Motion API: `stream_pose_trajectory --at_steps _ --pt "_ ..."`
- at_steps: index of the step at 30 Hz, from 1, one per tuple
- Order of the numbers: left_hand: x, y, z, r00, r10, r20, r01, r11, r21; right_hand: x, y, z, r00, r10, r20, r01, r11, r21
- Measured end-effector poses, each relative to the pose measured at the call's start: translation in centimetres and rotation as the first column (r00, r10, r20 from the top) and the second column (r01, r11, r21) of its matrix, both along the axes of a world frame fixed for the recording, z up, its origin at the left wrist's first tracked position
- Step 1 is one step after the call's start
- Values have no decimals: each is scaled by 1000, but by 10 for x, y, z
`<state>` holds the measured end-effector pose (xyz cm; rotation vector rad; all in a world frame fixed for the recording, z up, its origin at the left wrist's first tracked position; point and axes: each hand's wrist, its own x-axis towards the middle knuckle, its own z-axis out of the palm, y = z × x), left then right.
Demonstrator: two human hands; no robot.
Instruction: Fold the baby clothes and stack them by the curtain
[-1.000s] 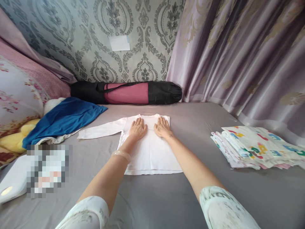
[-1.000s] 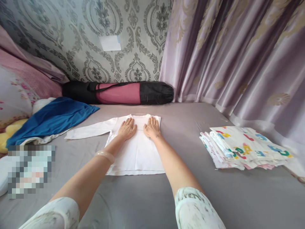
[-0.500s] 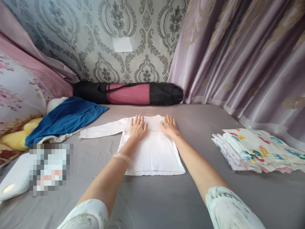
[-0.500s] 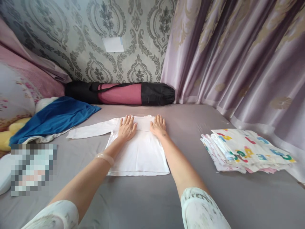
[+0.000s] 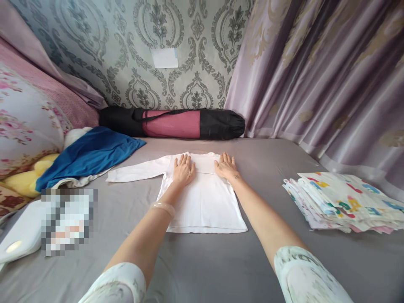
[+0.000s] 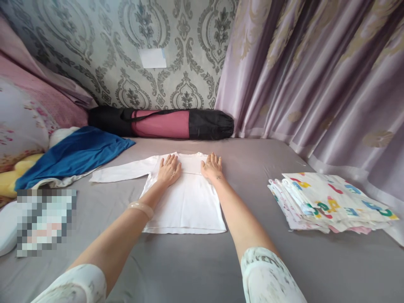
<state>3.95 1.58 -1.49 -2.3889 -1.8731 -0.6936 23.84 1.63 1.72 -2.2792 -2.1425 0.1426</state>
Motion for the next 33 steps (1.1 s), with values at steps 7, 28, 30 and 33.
stream_pose_trajectory --at_steps 7,28,30,33 --pt "-5 2 -3 993 20 117 -33 993 114 -15 9 -4 981 191 -43 -190 981 38" --pt "-20 14 -10 846 27 532 -33 999 1 -61 8 -5 955 272 -116 -274 962 1" --pt "-20 13 -8 844 51 533 -47 999 -21 -62 7 -8 958 266 -106 -267 964 10" --pt "-21 13 -8 833 66 550 -61 998 -28 -60 8 -8 958 270 -92 -271 963 2"
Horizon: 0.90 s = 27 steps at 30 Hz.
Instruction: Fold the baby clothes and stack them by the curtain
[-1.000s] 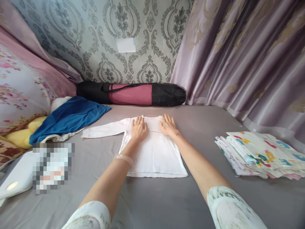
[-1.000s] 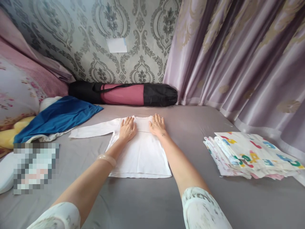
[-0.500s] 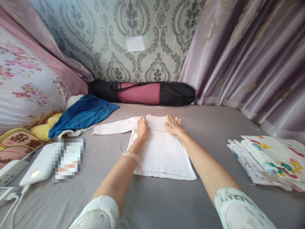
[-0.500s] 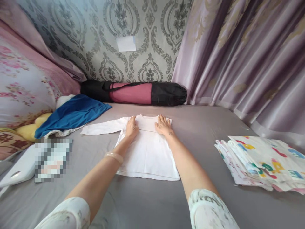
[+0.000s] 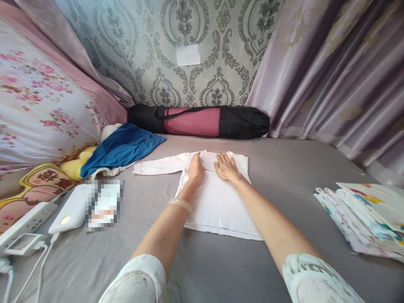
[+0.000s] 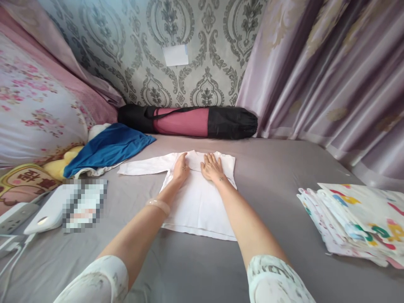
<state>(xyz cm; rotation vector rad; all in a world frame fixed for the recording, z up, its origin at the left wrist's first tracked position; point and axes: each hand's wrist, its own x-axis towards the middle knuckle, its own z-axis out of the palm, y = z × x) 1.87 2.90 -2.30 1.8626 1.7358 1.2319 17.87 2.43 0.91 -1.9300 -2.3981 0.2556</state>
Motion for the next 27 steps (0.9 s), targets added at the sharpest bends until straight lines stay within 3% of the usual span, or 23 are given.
stream_pose_trajectory --at_steps 6,10,14,20,27 --pt "-1 -1 -1 1000 10 26 -10 1000 13 -7 0 9 1000 -8 3 8 1000 -28" --pt "-2 -1 -2 1000 -6 19 5 1000 18 -25 -5 13 996 70 -46 -69 997 33" --pt "-3 0 -3 1000 -3 22 3 1000 26 -38 -8 10 991 108 -81 -109 994 -8" --pt "-4 0 -3 999 9 38 -10 1000 30 -39 -7 1 993 99 -66 -98 995 14" --pt "-2 0 -4 994 45 103 -49 998 34 -42 4 12 993 98 -69 -101 994 -44"
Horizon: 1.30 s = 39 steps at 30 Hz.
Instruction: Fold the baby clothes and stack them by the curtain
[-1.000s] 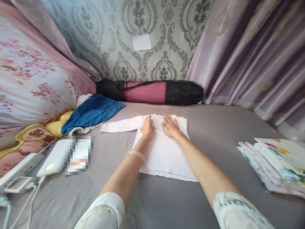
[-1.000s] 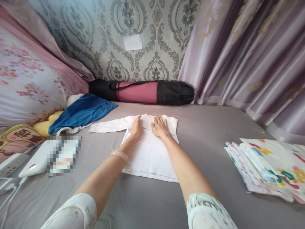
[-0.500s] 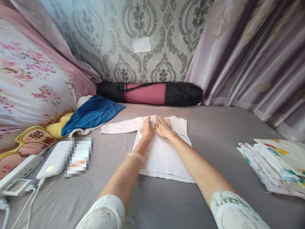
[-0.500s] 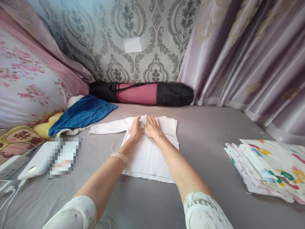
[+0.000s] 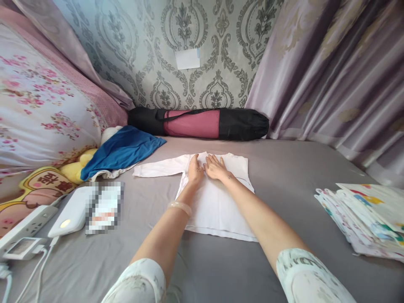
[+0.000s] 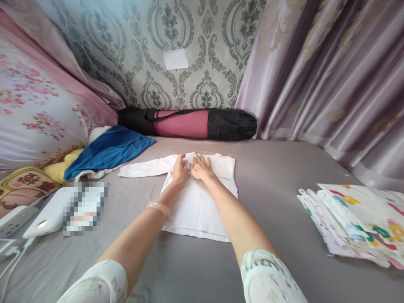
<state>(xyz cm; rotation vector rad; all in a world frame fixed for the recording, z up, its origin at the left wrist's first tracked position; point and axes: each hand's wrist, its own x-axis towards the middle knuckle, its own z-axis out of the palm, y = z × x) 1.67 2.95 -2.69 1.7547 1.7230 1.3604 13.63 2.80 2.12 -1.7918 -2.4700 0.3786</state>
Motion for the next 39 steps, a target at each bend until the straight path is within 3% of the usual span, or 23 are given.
stream_pose_trajectory --at_steps 11,18,24,31,33,35,37,39 --pt "-4 0 5 973 109 203 -103 994 -42 -13 11 -19 1000 -21 -18 22 996 86" --pt "-6 4 1 945 122 302 -113 993 -46 -19 18 -4 998 -44 41 46 998 -48" --pt "-13 15 -3 878 168 449 -101 980 -171 -34 22 -7 999 -34 4 34 999 12" --pt "-33 16 23 837 147 527 -19 970 -240 -36 18 -19 999 -38 -34 41 995 88" --pt "-52 11 34 860 153 486 -41 972 -233 -35 18 -19 999 -37 -37 40 996 84" --pt "-80 4 44 917 207 342 -131 964 -231 -34 19 -18 999 -36 -38 39 997 74" --pt "-112 -5 51 953 295 72 -276 940 -200 -33 21 -16 999 -34 -38 36 998 57" --pt "-143 -15 54 887 402 -227 -442 880 -172 -33 22 -13 999 -34 -33 35 999 32"
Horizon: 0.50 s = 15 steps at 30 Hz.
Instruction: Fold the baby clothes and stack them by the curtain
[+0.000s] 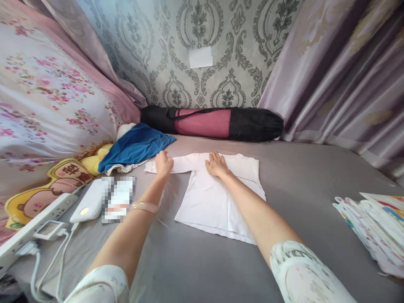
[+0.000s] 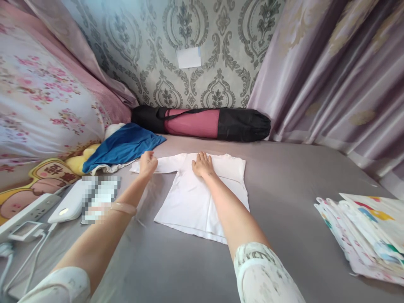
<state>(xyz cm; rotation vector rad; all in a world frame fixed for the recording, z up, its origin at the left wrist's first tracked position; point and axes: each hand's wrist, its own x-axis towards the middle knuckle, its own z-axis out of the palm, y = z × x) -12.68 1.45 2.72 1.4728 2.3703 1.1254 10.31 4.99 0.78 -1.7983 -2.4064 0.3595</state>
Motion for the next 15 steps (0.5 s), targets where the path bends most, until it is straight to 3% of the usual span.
stream_pose_trajectory --at_steps 3,6,10,15 --pt "-34 -14 1 948 162 -272 -215 961 -176 -5 -3 5 999 50 4 -50 995 84" --pt "-50 -20 1 924 172 -342 -290 898 -332 -19 -10 10 987 161 -4 -156 964 216" --pt "-63 -16 0 926 161 -341 -298 866 -402 -39 -15 13 980 201 -14 -196 968 156" --pt "-84 -5 4 985 96 -141 -155 848 -506 -47 -6 22 985 175 0 -175 984 -41"
